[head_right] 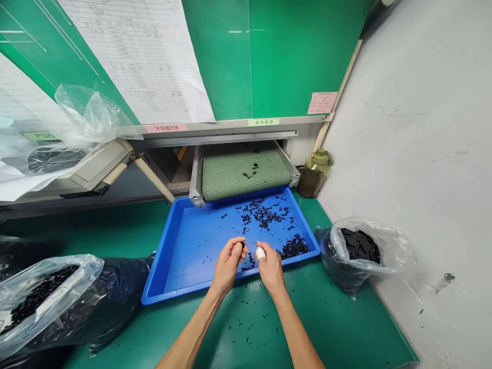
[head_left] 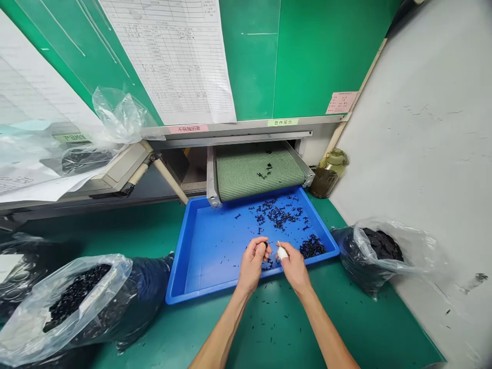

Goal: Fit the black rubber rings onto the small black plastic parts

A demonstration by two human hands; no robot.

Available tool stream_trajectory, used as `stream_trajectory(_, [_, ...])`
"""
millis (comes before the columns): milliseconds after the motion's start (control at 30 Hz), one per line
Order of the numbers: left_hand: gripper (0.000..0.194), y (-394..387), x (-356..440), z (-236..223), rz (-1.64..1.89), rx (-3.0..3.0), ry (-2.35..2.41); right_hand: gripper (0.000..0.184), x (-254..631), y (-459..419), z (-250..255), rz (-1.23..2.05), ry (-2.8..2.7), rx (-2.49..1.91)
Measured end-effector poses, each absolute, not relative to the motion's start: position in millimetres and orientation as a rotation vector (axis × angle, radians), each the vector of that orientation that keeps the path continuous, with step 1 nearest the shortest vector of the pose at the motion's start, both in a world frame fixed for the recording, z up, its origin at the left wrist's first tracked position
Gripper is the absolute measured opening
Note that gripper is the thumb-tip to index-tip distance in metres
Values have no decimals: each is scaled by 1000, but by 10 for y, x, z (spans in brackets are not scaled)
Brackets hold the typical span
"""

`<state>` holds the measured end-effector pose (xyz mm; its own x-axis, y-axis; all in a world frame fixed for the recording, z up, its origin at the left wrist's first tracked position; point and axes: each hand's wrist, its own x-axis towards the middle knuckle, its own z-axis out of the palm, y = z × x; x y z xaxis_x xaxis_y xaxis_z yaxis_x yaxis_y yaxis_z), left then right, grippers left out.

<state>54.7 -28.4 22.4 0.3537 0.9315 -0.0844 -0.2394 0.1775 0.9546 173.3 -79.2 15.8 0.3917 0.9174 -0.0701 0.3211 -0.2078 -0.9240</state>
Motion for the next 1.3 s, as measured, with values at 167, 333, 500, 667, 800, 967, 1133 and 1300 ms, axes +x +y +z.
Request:
stream_trajectory(167, [29, -183, 566, 260, 926, 878, 729, 45, 1818, -943, 80, 558, -1275, -1909])
stream_trajectory(333, [25, 170, 741, 483, 872, 569, 621, 45, 1793, -982, 55, 243, -1562, -2219])
stream_trajectory(500, [37, 857, 1055, 908, 870, 1097, 796, 47, 1824, -964, 34, 246, -1625, -2235])
stream_trajectory(667, [38, 1744, 1468, 1172, 853, 1501, 988, 52, 1843, -972, -84, 263, -1562, -2176])
stream_trajectory(800, [18, 2305, 1737, 1187, 804, 1783, 1157, 55, 1842, -960, -236, 235, -1506, -2142])
stream_trajectory(967, [5, 2606, 1898, 1132, 618, 1991, 1231, 60, 1838, -961, -308, 224, -1474, -2134])
stream_trajectory(1133, [15, 2634, 1926, 1176, 603, 1981, 1175, 59, 1828, -982, -336, 167, -1455, -2140])
stream_trajectory(1300, [18, 2204, 1804, 1200, 774, 1773, 978, 61, 1860, -967, -373, 207, -1450, -2116])
